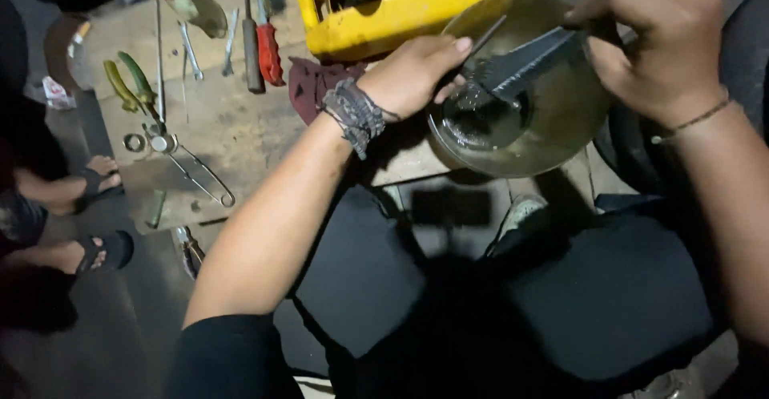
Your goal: The person sits cross-legged and cleans a metal rod by scrubbing it with a brush inside a metal bowl containing liquid. The person holds the rod with the left hand and scrubs with the right hand, repeatedly dipping and scrubbing the rod in the bowl.
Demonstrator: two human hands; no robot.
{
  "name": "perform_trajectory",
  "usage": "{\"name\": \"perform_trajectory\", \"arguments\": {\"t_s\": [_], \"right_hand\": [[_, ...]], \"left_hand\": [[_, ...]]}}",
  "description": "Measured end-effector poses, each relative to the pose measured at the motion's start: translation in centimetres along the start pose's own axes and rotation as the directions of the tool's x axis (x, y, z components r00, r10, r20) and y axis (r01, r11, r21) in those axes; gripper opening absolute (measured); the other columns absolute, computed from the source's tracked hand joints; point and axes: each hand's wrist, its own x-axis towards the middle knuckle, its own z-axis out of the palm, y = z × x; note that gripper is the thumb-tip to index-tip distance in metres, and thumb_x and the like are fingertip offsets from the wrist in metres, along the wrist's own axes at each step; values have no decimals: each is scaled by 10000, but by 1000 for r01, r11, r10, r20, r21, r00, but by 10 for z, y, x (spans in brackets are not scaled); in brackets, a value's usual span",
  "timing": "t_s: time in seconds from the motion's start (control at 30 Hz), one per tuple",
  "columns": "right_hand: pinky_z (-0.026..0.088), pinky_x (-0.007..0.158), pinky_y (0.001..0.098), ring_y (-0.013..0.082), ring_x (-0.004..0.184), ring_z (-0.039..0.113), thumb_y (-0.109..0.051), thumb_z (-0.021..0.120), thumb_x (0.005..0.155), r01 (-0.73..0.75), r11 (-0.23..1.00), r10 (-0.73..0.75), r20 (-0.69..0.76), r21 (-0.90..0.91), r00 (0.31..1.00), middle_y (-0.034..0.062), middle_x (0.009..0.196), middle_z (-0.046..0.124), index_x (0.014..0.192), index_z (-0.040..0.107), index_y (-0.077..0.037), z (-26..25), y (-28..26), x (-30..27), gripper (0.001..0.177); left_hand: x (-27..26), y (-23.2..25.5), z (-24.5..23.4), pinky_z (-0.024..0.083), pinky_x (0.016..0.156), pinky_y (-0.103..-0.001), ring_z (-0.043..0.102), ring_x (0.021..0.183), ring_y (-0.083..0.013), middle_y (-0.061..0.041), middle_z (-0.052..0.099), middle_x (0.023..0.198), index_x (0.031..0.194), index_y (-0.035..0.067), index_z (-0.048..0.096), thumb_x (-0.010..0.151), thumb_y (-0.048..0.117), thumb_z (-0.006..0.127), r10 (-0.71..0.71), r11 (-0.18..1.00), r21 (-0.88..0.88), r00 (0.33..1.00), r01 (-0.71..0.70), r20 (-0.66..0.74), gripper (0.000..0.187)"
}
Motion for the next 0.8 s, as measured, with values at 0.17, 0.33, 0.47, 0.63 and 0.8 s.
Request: {"name": "perform_trajectory", "arguments": {"t_s": [0.17, 0.33, 0.47, 0.63, 0.8], "right_hand": [[508, 945, 468, 363, 1075, 684, 70, 727, 968, -128, 991, 123, 97, 42, 988, 156, 1127, 746, 1129, 791, 19, 19, 27, -24, 180], [540, 947, 437, 349, 1087, 723, 176, 648, 1012, -220, 962, 221, 10, 162, 975, 202, 1149, 779, 1138, 802, 106, 6, 1, -12, 210], [453, 962, 470, 331, 963, 620, 41, 653, 923, -134, 979, 124, 75, 153, 989, 137, 980, 673, 1014, 759, 11, 15, -3, -1, 143], [402, 913, 455, 338, 938, 563, -12, 766, 951, -160, 980, 170, 79, -117, 982, 101, 911, 564, 913, 582, -32, 17, 31, -26, 190], [410, 884, 449, 336, 963, 559, 26, 660, 910, -198, 968, 190, 64, 153, 980, 119, 946, 650, 1078, 782, -47, -3, -23, -2, 220]], "left_hand": [[-7, 9, 0, 454, 751, -285, 524, 585, -100, 34, 522, 574, 796, 130, 581, 991, 490, 340, -77, 990, -116, 997, 78, 17, 475], [-9, 14, 1, 491, 813, -305, 603, 650, -118, 39, 565, 594, 700, 167, 523, 988, 488, 336, -101, 995, 0, 994, 101, -31, 470], [-8, 20, 6, 386, 667, -311, 534, 611, -98, 38, 580, 670, 725, 184, 494, 981, 501, 383, -193, 981, -26, 981, 192, -21, 423], [-10, 21, -1, 345, 699, -333, 544, 743, -161, 18, 571, 775, 756, 195, 521, 970, 550, 369, -248, 952, 157, 962, 263, -110, 441], [-13, 24, 6, 412, 777, -345, 639, 883, -193, -4, 684, 922, 868, 175, 647, 929, 567, 385, -280, 933, 198, 952, 299, -122, 476]]}}
